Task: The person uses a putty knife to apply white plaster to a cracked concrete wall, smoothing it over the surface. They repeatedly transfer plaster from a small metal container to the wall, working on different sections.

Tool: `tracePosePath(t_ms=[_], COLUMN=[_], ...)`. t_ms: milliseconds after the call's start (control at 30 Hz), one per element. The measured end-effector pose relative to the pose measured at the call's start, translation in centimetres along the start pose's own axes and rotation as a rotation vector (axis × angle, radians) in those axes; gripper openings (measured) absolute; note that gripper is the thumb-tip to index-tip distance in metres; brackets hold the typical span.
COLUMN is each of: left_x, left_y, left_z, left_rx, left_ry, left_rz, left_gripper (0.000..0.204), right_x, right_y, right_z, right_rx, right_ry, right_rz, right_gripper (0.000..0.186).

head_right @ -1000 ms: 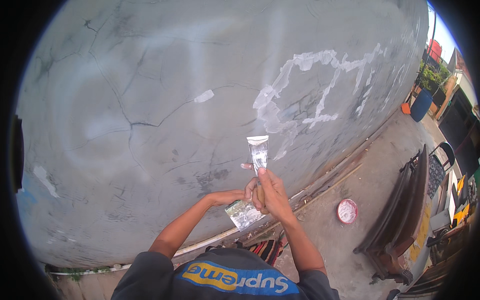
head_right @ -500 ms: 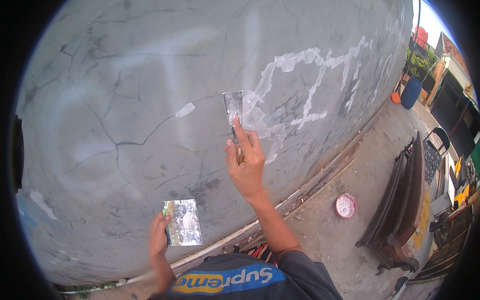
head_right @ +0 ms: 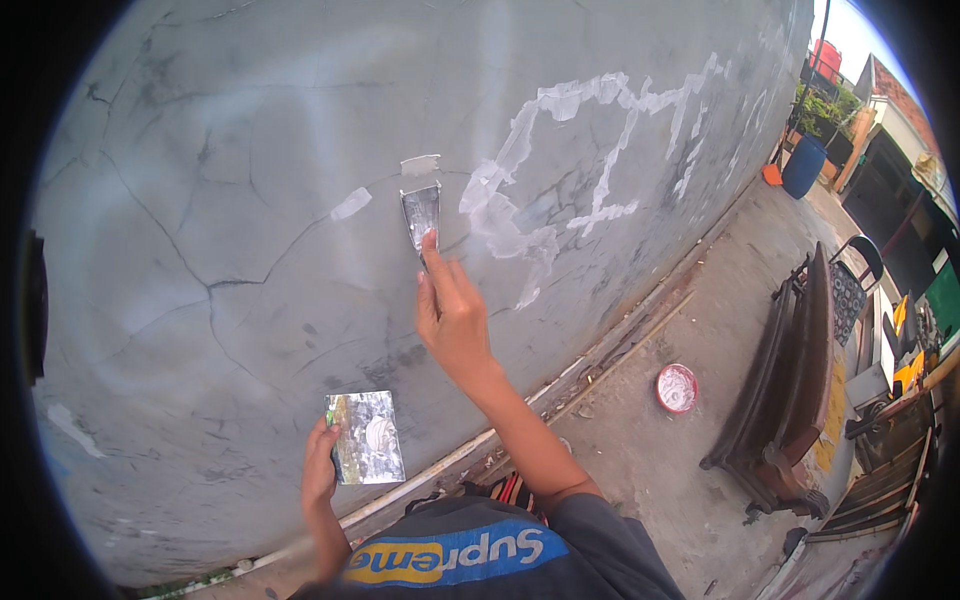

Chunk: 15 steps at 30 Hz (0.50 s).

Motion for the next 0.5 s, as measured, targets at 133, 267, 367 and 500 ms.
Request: tracePosePath(t_ms=[133, 267, 367, 500], left_x=[1.2, 1.2, 1.1, 0.3], left_y=[-1.0, -1.5, -2.0, -1.1], left_z=[-0.1, -0.4, -0.5, -0.4], left_rx=[-0.079, -0.147, -0.136, -0.113], left_ry=[-0.015, -0.018, -0.037, -0.002], left_rz=[0.027, 0.017, 0.009, 0.051], left_gripper=[0.031, 0.03, 0.032, 0.03], right_x=[-2.9, -4.5, -4.0, -4.9], right_y=[4.1, 4.1, 3.9, 6.5], right_z=[-1.3, -4.2, -2.5, -1.6], right_rx=[-0.095, -0.096, -0.166, -0.296], right_ry=[-0.089, -0.084, -0.132, -0.215], right_rz=[0.0, 0.009, 0.022, 0.066], right_gripper=[0.047, 0.045, 0.044, 0.04])
Point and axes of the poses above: each hand's wrist, its own z-axis away from the middle knuckle, its own y-axis out of the back of the hand, x = y × z, the point moved 1 cm from there along -z, towards the middle knuckle, and after that the axes turned 2 degrees about z, right-handed, at the moved point
